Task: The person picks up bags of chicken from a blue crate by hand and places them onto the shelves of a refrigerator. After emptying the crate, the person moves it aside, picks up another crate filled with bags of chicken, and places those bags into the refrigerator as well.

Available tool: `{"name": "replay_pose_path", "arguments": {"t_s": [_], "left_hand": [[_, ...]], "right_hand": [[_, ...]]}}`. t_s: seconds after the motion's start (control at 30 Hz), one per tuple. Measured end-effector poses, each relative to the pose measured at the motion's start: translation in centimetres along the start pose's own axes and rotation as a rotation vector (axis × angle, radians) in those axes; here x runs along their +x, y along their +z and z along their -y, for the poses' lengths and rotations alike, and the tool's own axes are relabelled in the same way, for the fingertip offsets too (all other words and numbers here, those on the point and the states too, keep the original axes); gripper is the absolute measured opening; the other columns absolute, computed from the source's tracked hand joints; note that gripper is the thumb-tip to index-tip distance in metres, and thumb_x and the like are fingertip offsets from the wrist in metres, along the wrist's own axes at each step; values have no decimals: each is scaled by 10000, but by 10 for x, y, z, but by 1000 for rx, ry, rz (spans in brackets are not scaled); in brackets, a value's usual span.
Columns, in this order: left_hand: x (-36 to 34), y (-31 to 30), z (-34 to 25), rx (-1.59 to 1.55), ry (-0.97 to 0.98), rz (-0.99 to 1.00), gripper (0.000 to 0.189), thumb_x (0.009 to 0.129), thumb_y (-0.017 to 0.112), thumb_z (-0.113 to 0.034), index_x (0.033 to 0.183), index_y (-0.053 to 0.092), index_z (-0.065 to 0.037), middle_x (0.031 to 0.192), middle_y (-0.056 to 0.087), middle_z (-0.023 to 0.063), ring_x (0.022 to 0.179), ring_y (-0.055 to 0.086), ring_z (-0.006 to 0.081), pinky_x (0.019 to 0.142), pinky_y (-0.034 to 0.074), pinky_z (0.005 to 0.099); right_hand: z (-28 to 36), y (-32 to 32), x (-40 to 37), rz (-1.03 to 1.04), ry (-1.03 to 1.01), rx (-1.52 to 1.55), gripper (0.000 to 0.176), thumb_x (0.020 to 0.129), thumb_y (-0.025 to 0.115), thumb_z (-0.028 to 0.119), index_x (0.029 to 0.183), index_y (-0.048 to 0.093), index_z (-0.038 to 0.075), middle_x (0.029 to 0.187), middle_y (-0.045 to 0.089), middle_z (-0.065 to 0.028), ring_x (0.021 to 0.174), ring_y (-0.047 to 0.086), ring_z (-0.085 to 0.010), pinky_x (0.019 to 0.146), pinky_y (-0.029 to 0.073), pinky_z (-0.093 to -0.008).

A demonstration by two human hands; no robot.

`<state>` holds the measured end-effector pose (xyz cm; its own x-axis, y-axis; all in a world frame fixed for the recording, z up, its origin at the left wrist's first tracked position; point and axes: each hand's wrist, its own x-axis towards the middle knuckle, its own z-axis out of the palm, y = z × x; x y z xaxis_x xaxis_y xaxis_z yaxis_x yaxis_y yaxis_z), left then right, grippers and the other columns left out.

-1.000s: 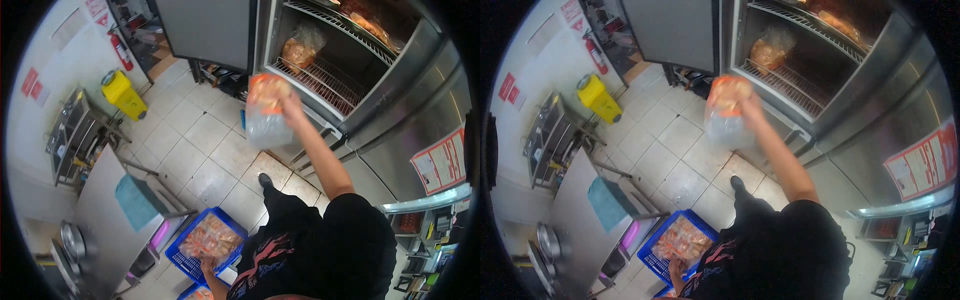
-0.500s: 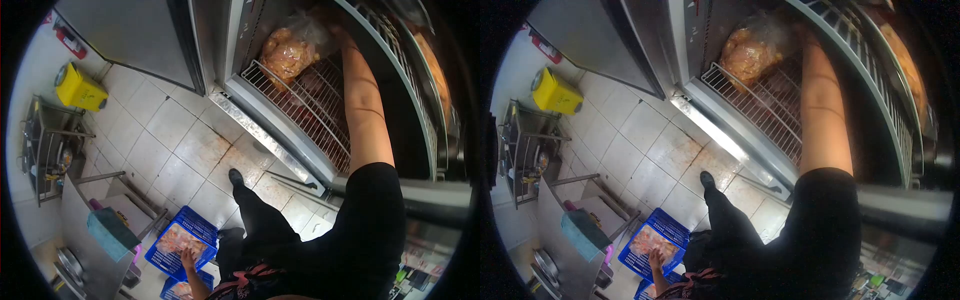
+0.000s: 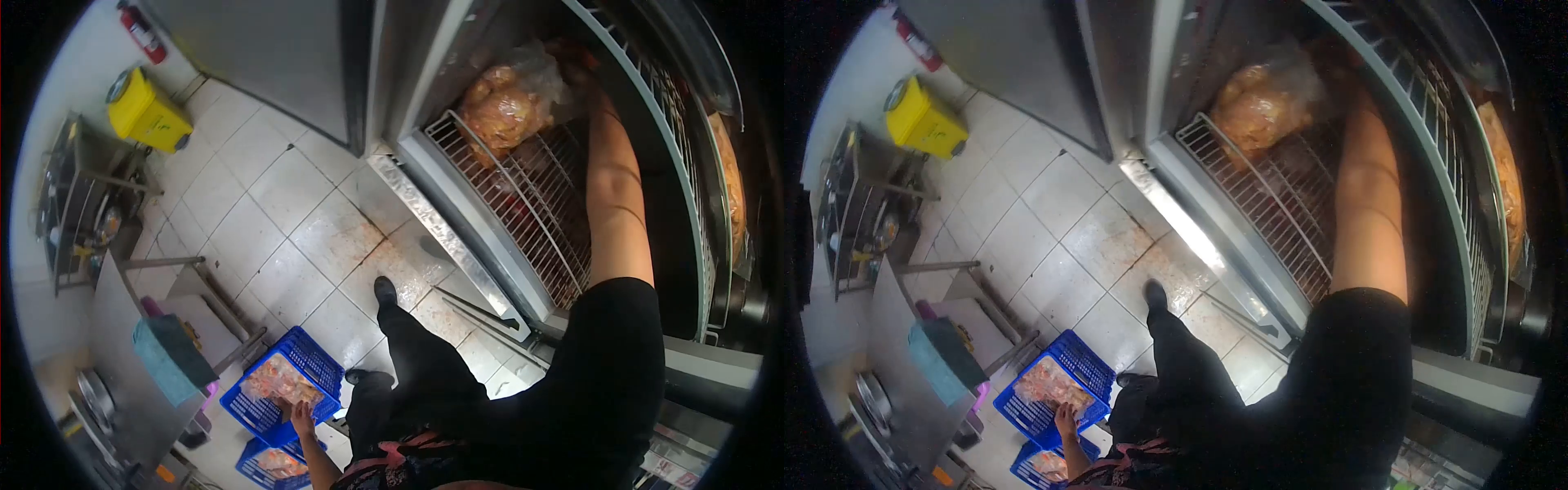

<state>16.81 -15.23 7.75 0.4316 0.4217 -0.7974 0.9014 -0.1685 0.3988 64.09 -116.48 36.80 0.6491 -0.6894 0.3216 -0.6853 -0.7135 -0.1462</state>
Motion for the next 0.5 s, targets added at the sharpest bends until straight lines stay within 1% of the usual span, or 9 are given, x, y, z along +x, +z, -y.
{"name": "replay_pose_path", "arguments": {"t_s": [0.07,0.1,0.17,0.2,0.27,0.33,0.4,0.43,0.5], "left_hand": [[43,-14,57,38,406,36,316,975,612,-264,1172,664,-23,1095,675,65,942,634,178,772,498,322],[23,-15,41,83,450,33,326,997,576,-270,1119,693,9,1071,675,83,944,613,157,829,495,304],[21,-10,59,-612,281,25,429,1004,568,-352,1321,580,-63,1182,649,88,1014,632,219,838,521,362],[0,-15,43,-911,-28,-61,554,993,577,-401,1455,426,-136,1283,588,116,1067,625,278,816,528,401],[35,-34,122,-1140,127,22,605,956,617,-441,1459,427,-164,1341,550,122,1130,615,292,817,523,460],[30,-49,127,-80,399,-531,621,839,712,-541,1265,628,-96,1405,543,163,1175,601,341,931,500,449],[26,-84,144,497,382,-512,577,836,720,-486,1242,674,-78,1359,594,195,1234,580,360,1025,468,422],[21,-100,144,-33,275,-326,553,853,694,-437,1266,663,-70,1318,630,185,1160,627,367,1001,487,405],[42,-109,189,-376,197,-312,540,878,688,-425,1280,651,-66,1269,660,171,1116,653,362,954,507,420]], "right_hand": [[-9,2,-3,-3,-71,-305,395,961,600,372,1167,674,43,1108,713,-103,912,688,-260,795,561,-390],[-16,4,-12,-40,-152,-569,397,960,601,373,1166,675,42,1109,715,-104,908,691,-261,791,564,-389],[-8,-5,-57,-279,-317,-793,401,957,603,375,1165,677,40,1110,719,-107,900,698,-262,781,569,-386],[41,-41,-130,-470,-304,-244,332,952,625,349,1072,719,54,1022,734,-103,868,705,-251,772,573,-376],[176,-117,-299,-699,-365,587,191,914,714,199,994,744,28,895,742,-127,833,705,-231,783,577,-358],[249,-104,-418,-378,-587,1251,178,940,693,113,1017,688,-48,963,720,-153,861,689,-232,810,572,-331],[284,-68,-526,22,-760,1103,114,967,634,65,1032,680,-18,1001,688,-113,909,659,-203,833,561,-338],[320,-73,-606,171,-992,1157,136,977,631,102,1034,679,-12,927,680,-71,748,618,-131,645,514,-253],[361,-101,-752,742,-1026,1045,137,992,600,112,1074,682,38,846,629,6,673,514,-42,578,406,-194]]}}
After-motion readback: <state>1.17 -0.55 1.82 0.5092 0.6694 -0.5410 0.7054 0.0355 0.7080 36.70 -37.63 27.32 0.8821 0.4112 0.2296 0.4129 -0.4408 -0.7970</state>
